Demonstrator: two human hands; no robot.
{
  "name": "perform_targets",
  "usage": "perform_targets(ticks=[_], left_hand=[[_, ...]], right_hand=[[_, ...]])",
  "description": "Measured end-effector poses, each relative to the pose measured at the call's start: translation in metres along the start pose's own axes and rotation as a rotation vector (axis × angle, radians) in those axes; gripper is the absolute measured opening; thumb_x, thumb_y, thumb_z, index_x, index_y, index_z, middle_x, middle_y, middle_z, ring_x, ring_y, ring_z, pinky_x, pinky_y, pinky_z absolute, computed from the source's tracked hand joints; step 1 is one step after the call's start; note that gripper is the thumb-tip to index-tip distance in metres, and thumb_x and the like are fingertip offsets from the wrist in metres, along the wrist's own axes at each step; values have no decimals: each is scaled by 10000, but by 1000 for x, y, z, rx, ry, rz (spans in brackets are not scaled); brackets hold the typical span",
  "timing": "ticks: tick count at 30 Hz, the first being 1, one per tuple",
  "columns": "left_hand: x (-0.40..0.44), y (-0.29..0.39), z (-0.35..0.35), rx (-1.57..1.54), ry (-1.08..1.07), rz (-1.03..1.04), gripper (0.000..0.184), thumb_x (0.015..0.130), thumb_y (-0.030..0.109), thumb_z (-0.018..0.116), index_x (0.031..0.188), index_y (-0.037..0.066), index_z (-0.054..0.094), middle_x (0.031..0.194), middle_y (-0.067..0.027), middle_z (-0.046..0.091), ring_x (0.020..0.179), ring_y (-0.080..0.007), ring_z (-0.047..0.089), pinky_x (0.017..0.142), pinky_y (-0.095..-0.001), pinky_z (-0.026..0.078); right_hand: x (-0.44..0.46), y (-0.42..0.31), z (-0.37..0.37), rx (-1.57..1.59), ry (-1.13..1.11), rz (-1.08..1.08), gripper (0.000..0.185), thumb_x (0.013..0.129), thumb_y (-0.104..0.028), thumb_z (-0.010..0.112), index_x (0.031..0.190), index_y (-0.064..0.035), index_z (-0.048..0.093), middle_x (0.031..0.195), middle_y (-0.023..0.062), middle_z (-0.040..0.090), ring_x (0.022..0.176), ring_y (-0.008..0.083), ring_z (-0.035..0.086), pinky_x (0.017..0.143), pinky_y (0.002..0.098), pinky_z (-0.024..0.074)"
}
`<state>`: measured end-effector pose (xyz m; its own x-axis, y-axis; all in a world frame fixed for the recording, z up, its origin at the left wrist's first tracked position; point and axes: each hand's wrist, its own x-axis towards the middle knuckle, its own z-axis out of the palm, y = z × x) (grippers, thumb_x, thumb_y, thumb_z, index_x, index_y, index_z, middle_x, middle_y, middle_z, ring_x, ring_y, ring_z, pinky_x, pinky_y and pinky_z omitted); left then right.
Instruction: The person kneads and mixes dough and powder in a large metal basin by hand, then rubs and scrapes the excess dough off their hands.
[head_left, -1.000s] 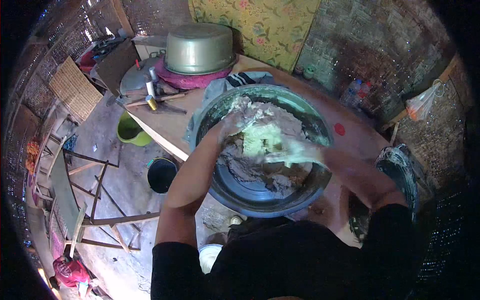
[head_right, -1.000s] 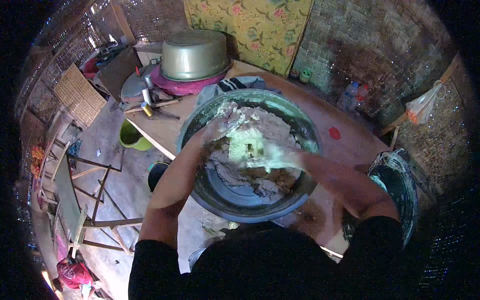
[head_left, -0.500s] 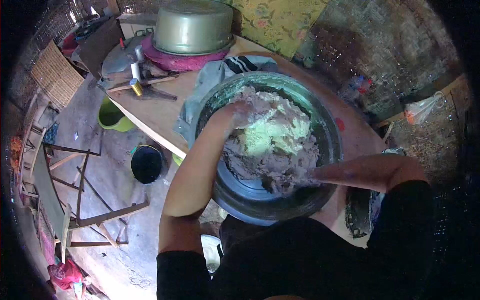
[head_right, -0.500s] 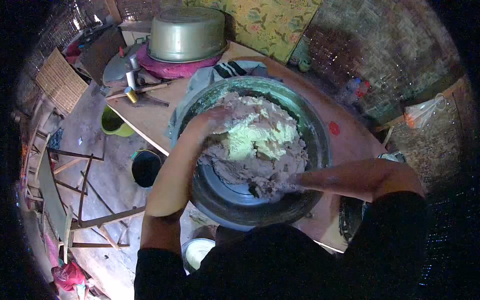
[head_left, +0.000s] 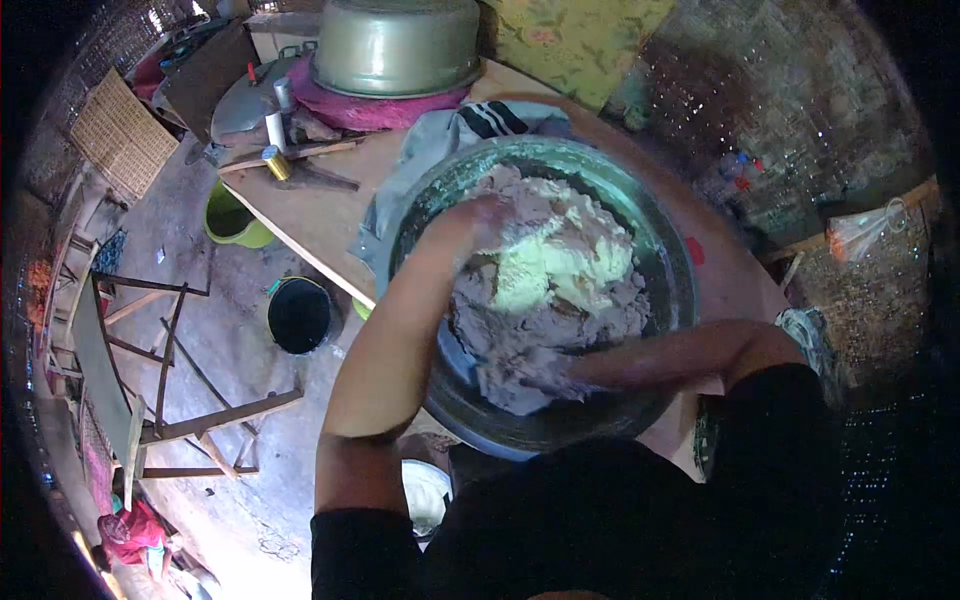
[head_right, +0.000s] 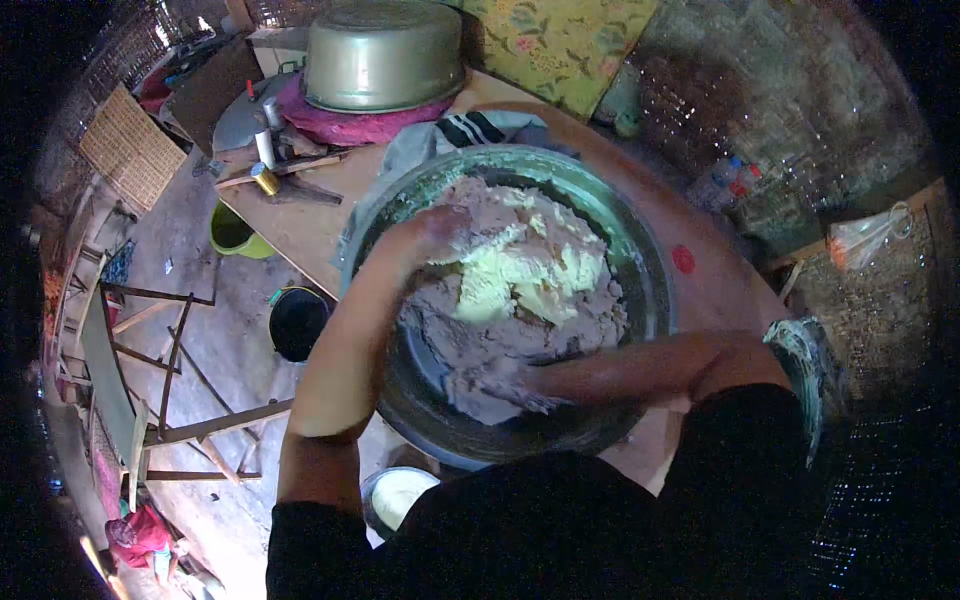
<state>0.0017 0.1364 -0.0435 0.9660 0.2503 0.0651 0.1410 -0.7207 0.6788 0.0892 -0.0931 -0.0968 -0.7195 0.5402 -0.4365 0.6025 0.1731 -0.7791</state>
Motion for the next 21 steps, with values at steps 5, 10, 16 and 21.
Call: perform_targets(ticks=[5, 10, 16, 21], left_hand=[[-10, 10, -2, -45, 116, -31, 542, 887, 414, 412, 1320, 89, 379, 1382, -150, 333, 1280, -269, 312, 1069, -344, 212], [-22, 12, -6, 10, 203, -50, 564, 886, 445, 408, 1317, 83, 382, 1374, -150, 347, 1275, -279, 321, 1065, -339, 221], [-28, 37, -20, 81, 173, -244, 567, 917, 399, 381, 1350, 44, 297, 1393, -150, 310, 1296, -263, 284, 1086, -342, 181], [-12, -44, 5, 20, 235, 209, 438, 924, 231, 370, 1316, 36, 369, 1353, -129, 385, 1250, -225, 353, 1052, -324, 249]], right_hand=[[23, 11, 4, -36, 35, -24, 345, 875, -299, 482, 1126, -69, 541, 1032, 110, 589, 888, 158, 568, 710, 290, 494], [-4, -5, -5, 21, 86, -19, 328, 877, -283, 473, 1116, -71, 547, 1025, 104, 591, 887, 159, 565, 721, 292, 490], [-98, -68, -70, 118, 444, 5, 310, 880, -264, 462, 1104, -72, 555, 1016, 98, 594, 885, 160, 562, 735, 294, 484], [-112, -68, -120, 28, 847, -20, 296, 882, -249, 453, 1094, -73, 561, 1008, 92, 596, 884, 160, 559, 746, 296, 480]])
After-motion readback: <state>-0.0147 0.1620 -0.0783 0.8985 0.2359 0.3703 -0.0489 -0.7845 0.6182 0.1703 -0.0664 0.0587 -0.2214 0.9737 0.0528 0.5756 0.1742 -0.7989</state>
